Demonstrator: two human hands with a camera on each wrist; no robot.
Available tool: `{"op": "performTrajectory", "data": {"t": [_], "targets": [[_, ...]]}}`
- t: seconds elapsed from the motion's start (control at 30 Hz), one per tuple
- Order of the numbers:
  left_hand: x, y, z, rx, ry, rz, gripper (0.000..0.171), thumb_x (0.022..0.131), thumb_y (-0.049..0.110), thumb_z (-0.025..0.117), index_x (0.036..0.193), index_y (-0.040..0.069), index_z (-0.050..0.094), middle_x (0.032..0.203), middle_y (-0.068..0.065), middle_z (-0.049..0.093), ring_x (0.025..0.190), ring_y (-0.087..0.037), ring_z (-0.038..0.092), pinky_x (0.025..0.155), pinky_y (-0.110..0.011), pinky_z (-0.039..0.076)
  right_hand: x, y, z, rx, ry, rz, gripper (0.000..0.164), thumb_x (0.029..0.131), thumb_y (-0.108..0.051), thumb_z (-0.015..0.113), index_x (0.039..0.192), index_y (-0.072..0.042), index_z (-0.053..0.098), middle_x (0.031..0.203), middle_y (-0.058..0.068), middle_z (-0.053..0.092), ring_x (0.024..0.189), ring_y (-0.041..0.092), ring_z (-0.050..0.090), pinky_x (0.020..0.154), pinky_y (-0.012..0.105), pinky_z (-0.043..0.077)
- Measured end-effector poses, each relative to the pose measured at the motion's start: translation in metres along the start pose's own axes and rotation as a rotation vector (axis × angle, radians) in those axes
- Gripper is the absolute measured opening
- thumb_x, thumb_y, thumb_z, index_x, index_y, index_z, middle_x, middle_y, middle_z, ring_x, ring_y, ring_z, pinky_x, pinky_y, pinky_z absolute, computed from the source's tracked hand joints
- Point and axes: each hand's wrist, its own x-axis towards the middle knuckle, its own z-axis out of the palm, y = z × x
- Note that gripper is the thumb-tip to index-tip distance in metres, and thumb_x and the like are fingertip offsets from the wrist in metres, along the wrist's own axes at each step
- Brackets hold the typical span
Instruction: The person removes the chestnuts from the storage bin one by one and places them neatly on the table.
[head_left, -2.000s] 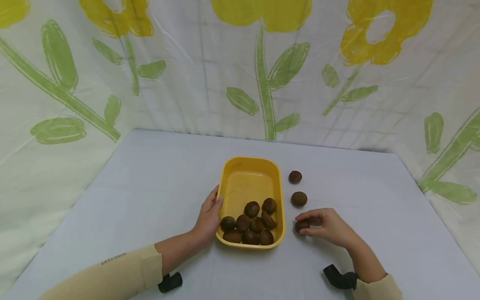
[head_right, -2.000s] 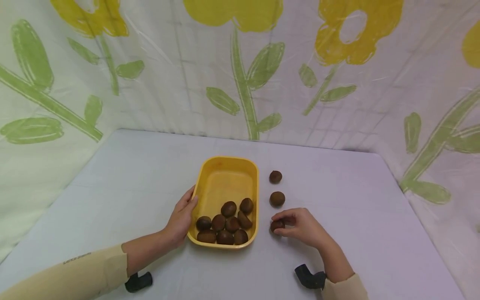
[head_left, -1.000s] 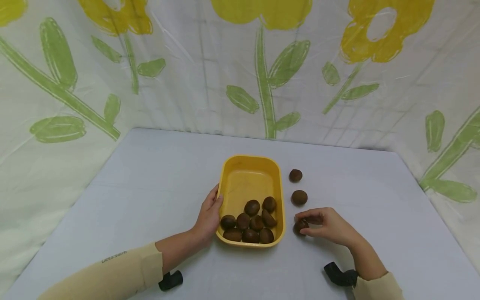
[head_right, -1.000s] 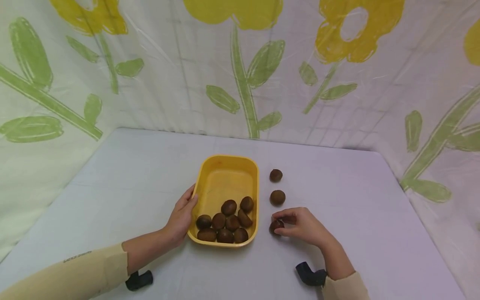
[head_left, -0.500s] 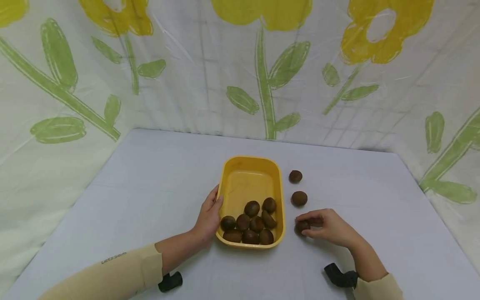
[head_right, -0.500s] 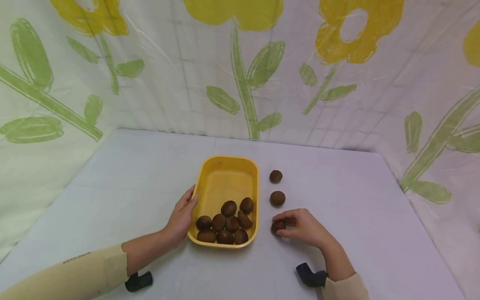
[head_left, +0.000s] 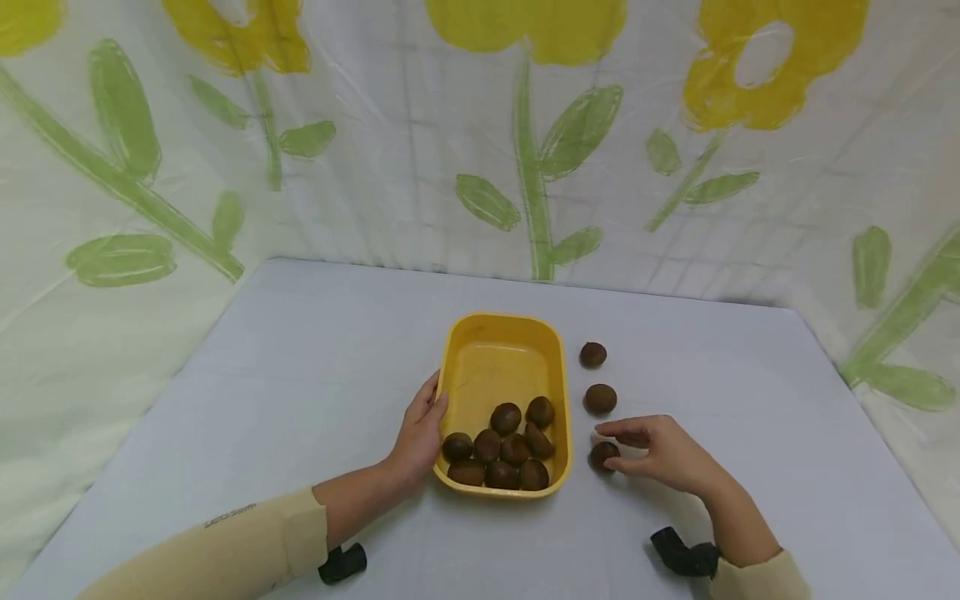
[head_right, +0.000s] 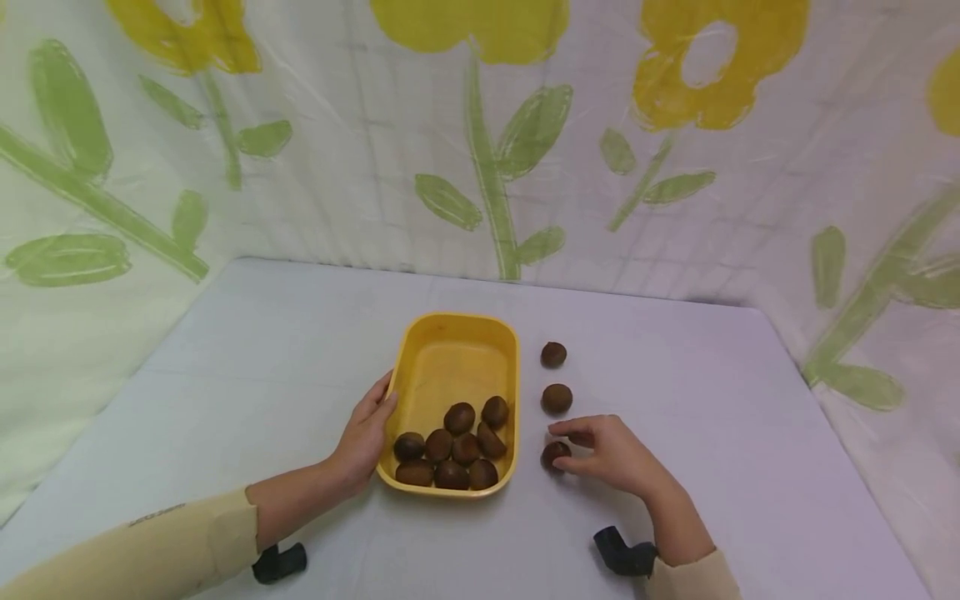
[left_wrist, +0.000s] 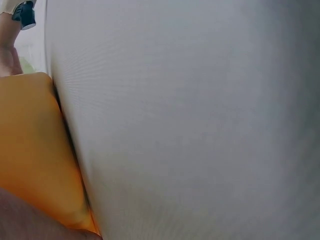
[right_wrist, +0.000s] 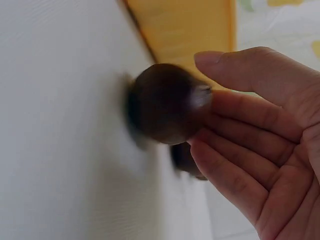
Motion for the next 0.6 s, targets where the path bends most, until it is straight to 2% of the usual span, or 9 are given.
{"op": "performTrajectory", "data": {"t": [0.1,0.23,0.4,0.6], "targets": [[0.0,0.001,0.0,0.005,0.004,-0.002,0.048,0.103,0.022,0.026,0.149,0.013,0.017,0.156,-0.004,0.019,0.144,-0.024,0.017,0.116,-0.047,0.015,0.004,-0.012,-0.012,-0.043,0.044,-0.025,0.046,0.08,-0.027,0.073,0.116,-0.002,0.064,0.117,0.011,0.066,0.108,0.029,0.062,0.088,0.034,0.052],[0.0,0.001,0.0,0.022,0.022,-0.007,0.048,0.103,0.022,0.027,0.149,0.012,0.018,0.156,-0.006,0.019,0.144,-0.025,0.015,0.116,-0.048,0.015,0.017,-0.032,-0.031,-0.091,0.085,-0.091,0.045,0.079,-0.023,0.074,0.118,-0.003,0.064,0.118,0.011,0.066,0.108,0.03,0.062,0.089,0.037,0.051],[-0.002,0.0,0.0,0.017,0.028,-0.018,0.048,0.103,0.022,0.028,0.149,0.012,0.018,0.156,-0.006,0.018,0.144,-0.026,0.014,0.116,-0.048,0.014,0.042,-0.054,-0.041,-0.113,0.054,-0.14,0.047,0.08,-0.026,0.073,0.121,-0.006,0.063,0.122,0.011,0.064,0.11,0.032,0.061,0.09,0.041,0.05],[-0.002,0.002,0.0,0.026,0.027,-0.019,0.049,0.103,0.023,0.028,0.149,0.012,0.018,0.156,-0.006,0.018,0.144,-0.026,0.015,0.116,-0.048,0.014,0.076,-0.074,-0.037,-0.08,0.002,-0.181,0.045,0.078,-0.025,0.075,0.118,-0.008,0.065,0.12,0.01,0.065,0.112,0.028,0.06,0.093,0.04,0.049]]}}
